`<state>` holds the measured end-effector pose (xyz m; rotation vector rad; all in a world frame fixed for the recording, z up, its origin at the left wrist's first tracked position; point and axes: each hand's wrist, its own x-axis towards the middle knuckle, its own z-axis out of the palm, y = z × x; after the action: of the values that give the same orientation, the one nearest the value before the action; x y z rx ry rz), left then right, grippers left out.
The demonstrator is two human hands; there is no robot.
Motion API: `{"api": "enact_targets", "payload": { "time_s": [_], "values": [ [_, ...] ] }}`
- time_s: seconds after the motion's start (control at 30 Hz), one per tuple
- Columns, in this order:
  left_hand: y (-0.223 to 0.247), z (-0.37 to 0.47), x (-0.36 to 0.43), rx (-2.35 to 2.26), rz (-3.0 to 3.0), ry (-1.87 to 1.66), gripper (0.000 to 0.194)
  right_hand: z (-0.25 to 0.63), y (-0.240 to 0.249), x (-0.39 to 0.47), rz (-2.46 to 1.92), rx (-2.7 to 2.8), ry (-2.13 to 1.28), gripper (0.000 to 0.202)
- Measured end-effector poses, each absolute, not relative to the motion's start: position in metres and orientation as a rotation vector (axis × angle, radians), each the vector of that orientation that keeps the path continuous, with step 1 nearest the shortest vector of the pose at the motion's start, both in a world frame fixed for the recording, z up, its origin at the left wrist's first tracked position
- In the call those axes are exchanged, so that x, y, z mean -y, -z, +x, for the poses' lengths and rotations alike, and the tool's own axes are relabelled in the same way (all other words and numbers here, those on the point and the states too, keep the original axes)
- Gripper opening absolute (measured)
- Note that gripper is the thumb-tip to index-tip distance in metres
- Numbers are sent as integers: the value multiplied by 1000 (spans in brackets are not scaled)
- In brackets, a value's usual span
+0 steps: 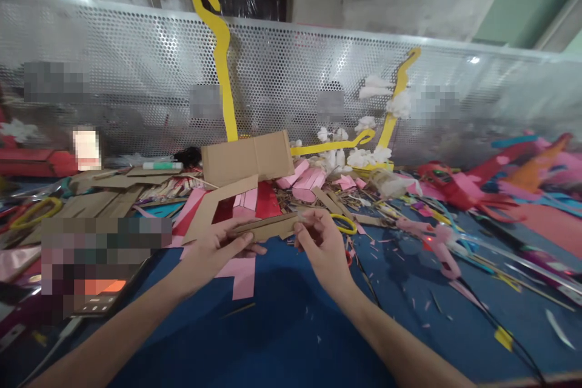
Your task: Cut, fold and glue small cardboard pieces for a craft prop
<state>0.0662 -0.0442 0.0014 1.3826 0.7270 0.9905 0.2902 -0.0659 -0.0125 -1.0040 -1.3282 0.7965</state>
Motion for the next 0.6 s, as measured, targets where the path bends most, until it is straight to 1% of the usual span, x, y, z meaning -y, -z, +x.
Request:
{"api": "enact_targets", "payload": {
  "time_s": [0.23, 0.47, 0.6],
  "values": [
    [-2, 66, 46, -670, 1298, -978, 30, 291, 18, 67, -1045, 1372, -654, 24],
    [0, 69, 48, -668, 1306, -993, 32, 290, 23, 68, -1084, 1394, -607, 33],
    [-2, 70, 49, -635, 1367, -1000, 36, 290, 24, 68, -1093, 1373, -570, 33]
  ]
}}
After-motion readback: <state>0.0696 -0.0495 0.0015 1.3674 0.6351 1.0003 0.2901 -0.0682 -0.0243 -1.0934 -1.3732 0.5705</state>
